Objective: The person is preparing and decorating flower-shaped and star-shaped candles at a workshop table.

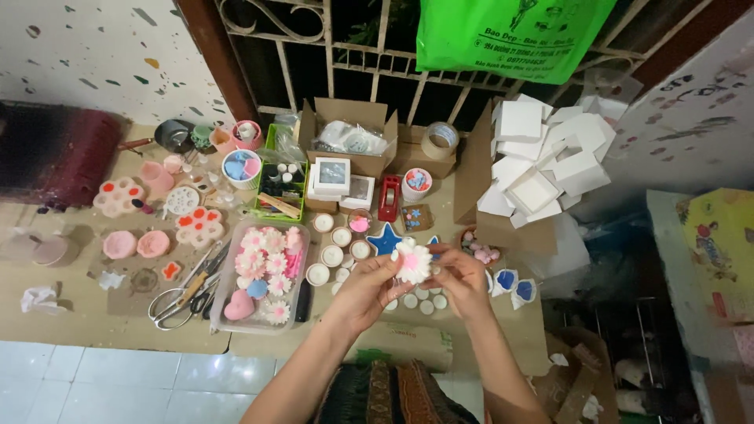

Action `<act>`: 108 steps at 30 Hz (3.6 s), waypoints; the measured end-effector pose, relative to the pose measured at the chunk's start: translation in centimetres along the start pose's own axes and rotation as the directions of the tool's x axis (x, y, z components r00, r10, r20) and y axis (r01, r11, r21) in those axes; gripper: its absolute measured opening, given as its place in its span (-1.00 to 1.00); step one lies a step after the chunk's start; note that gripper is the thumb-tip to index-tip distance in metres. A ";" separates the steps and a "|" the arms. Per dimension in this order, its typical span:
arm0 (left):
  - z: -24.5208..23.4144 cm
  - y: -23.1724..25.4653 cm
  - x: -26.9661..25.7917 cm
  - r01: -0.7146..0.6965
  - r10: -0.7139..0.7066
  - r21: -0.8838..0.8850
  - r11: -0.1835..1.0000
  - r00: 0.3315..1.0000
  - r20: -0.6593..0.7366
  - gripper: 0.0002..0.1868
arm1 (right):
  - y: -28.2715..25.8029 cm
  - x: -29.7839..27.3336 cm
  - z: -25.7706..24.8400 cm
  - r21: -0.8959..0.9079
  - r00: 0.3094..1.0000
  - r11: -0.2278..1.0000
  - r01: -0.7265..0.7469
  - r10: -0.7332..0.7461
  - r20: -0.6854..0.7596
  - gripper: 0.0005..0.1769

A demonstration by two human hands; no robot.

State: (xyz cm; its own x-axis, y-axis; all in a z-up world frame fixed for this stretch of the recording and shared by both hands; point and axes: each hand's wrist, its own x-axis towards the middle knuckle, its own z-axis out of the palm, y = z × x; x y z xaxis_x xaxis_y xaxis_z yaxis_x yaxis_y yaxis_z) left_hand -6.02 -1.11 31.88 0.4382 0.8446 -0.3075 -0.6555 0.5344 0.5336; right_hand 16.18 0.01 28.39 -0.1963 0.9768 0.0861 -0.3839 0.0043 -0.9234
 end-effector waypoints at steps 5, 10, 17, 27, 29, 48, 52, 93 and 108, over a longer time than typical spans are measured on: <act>0.2 1.0 -0.2 0.000 -0.008 0.226 0.974 0.999 0.033 -0.68 | 0.2 1.7 0.1 -0.048 0.983 0.996 0.075 -0.066 0.173 -0.89; -0.2 1.5 -0.8 -0.077 0.035 0.488 0.870 0.995 0.096 -0.67 | -0.9 2.1 0.1 -0.215 0.958 0.966 0.143 -0.081 0.274 -0.86; 2.3 3.6 -2.7 -0.214 0.097 0.769 0.602 0.976 0.195 -0.66 | -2.0 0.6 0.6 -0.273 0.963 0.944 0.185 -0.118 0.242 -0.80; 0.4 1.3 -3.1 0.014 -0.223 0.605 0.796 0.936 0.272 -0.59 | -8.6 -1.2 6.8 -0.188 0.949 0.948 0.257 -0.211 0.236 -0.58; -2.7 -0.4 -2.2 0.177 -0.314 0.366 0.914 0.879 0.359 -0.60 | -9.1 -1.4 6.6 -0.365 0.868 0.804 0.470 -0.345 0.358 -0.64; 2.9 0.4 -3.8 -0.319 0.430 0.624 0.713 0.902 -0.029 -0.75 | -10.4 -3.8 8.3 -0.673 0.932 0.664 0.325 -0.347 0.108 -0.73; 3.8 0.3 -4.2 -0.408 0.522 0.647 0.644 0.853 0.018 -0.75 | -10.4 -3.5 10.2 -0.705 0.949 0.660 0.260 -0.309 0.061 -0.68; 0.4 0.3 -0.5 -0.553 0.501 0.645 0.527 0.815 0.290 -0.75 | 3.8 -1.3 4.8 0.276 0.882 0.895 -0.350 0.414 -0.225 -0.71; 0.9 0.9 0.3 -0.339 0.284 0.696 0.633 0.938 0.199 -0.76 | -3.3 -1.9 1.9 0.011 0.888 0.918 -0.396 0.387 -0.248 -0.84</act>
State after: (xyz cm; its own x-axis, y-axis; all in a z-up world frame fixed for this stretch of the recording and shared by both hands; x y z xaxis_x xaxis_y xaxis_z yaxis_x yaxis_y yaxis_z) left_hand -5.94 -0.36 32.97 0.3470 0.9377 0.0200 -0.1355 0.0290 0.9903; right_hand 16.10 -2.28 32.02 -0.0992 0.9224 -0.3732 -0.2845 -0.3857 -0.8777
